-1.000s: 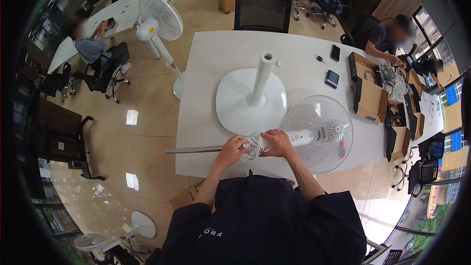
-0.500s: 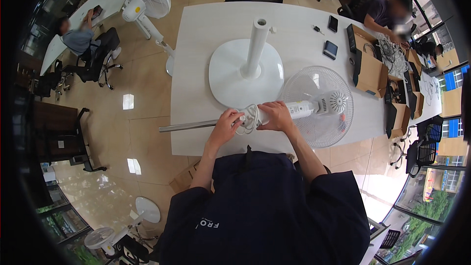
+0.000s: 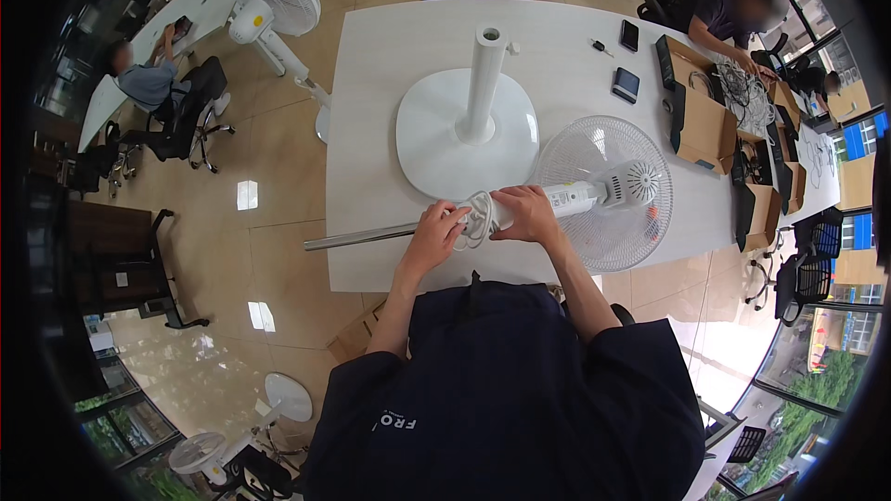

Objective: Disassemble a pedestal fan by removing the grille, blade, and motor housing components using a screwdriver.

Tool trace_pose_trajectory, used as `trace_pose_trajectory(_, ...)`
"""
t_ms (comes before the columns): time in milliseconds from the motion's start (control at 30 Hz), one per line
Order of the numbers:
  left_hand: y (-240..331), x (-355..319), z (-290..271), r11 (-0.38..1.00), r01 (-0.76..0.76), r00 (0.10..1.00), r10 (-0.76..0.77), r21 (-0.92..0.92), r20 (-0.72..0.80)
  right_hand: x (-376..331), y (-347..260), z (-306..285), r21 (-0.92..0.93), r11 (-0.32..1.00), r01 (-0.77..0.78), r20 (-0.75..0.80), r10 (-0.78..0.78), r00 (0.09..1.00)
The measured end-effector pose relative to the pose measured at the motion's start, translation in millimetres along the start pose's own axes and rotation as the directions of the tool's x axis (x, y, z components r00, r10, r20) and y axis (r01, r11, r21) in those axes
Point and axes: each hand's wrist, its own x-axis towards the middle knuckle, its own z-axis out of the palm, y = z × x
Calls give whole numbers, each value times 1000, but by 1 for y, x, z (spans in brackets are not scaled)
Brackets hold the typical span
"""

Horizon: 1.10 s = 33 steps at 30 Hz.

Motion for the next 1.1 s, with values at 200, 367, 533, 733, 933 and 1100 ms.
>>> trace_pose_trajectory(200,10,8,-1,869,433,901,-405,-241,158,-2,-1,1,-2,1000,-6,-1,6,1000)
trace_pose_trajectory(367,6,3,4,999,9,996,-13,-43,-88,-3,1,2,15,1000,-2,-14,2,1000)
trace_pose_trajectory(533,-1,0,7,909,300,953,-296,-289,58,-3,0,4,0,1000,6,-6,-6,1000)
trace_pose_trajectory(733,7,3,7,976,184,983,-185,-116,2,-3,2,7,1,1000,-2,5,2,1000)
trace_pose_trajectory(933,-10,-3,11,975,116,991,-126,-188,-42,-1,0,3,-2,1000,-7,3,7,1000)
trace_pose_trajectory(1100,2,-4,28,982,167,966,-181,-92,-183,-2,-1,2,-2,1000,-12,9,12,1000)
